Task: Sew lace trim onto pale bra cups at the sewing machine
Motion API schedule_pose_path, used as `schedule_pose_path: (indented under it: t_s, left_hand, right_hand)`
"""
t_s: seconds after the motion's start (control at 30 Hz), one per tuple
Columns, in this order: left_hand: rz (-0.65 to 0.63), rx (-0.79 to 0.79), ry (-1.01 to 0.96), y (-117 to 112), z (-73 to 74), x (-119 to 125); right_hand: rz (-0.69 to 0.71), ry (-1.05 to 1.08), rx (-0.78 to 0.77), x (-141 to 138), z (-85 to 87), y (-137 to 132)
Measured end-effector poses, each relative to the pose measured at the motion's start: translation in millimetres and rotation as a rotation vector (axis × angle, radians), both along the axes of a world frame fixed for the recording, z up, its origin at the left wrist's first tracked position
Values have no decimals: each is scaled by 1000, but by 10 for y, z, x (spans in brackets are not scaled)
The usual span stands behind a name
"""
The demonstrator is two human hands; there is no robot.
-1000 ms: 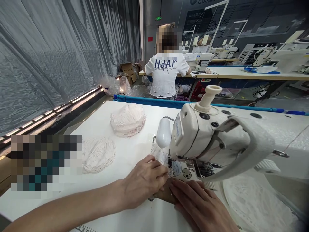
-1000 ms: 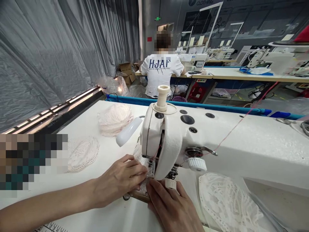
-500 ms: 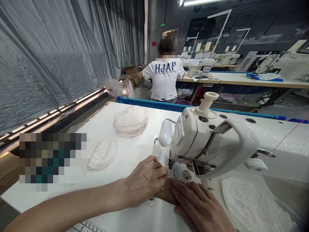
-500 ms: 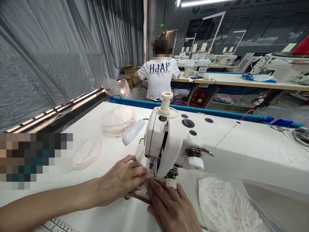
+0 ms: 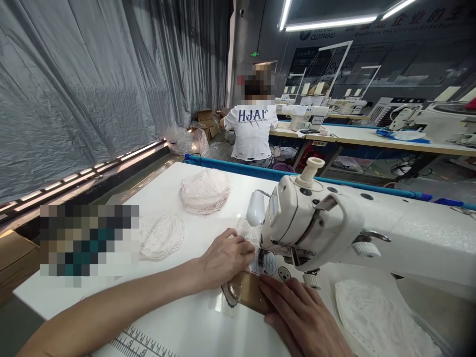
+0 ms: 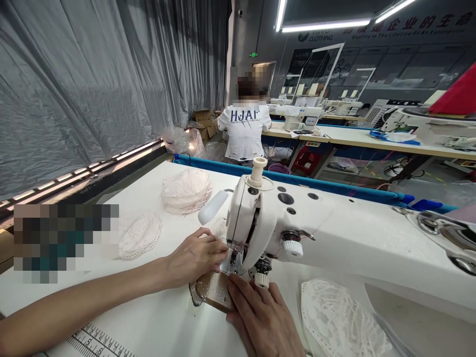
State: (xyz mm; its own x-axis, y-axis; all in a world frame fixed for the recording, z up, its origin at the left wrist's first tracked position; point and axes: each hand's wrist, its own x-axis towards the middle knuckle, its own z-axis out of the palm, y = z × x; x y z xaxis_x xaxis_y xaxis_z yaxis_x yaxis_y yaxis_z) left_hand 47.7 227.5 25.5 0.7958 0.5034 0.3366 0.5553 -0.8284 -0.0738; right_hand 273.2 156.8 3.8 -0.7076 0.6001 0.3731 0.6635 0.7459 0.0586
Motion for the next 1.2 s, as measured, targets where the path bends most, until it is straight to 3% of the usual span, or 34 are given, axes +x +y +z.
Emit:
schedule_pose_path:
  t_s: [0.2,0.37,0.5,0.7,0.83,1.2]
  left_hand:
    - [14,-92,2,-3,-9,1]
    - [66,-189,84,-408,122,8]
    - [-66,-301,73,-653,271,-61]
    - [-6,-250,91,-489,262,-93]
    - [18,-197,69,-393,183,-21]
    - [46,-177,18,-246,121,48]
  right_hand:
    - [14,84,36,-62,35,4]
    - [55,151,90,-136,127,-27]
    - [107,169,38,-118,130,-49]
    - [-57,174,66,-20,73,-36]
    - [-39,103,70,-18,57,-17]
    - [-66,173,12,-75,32,29]
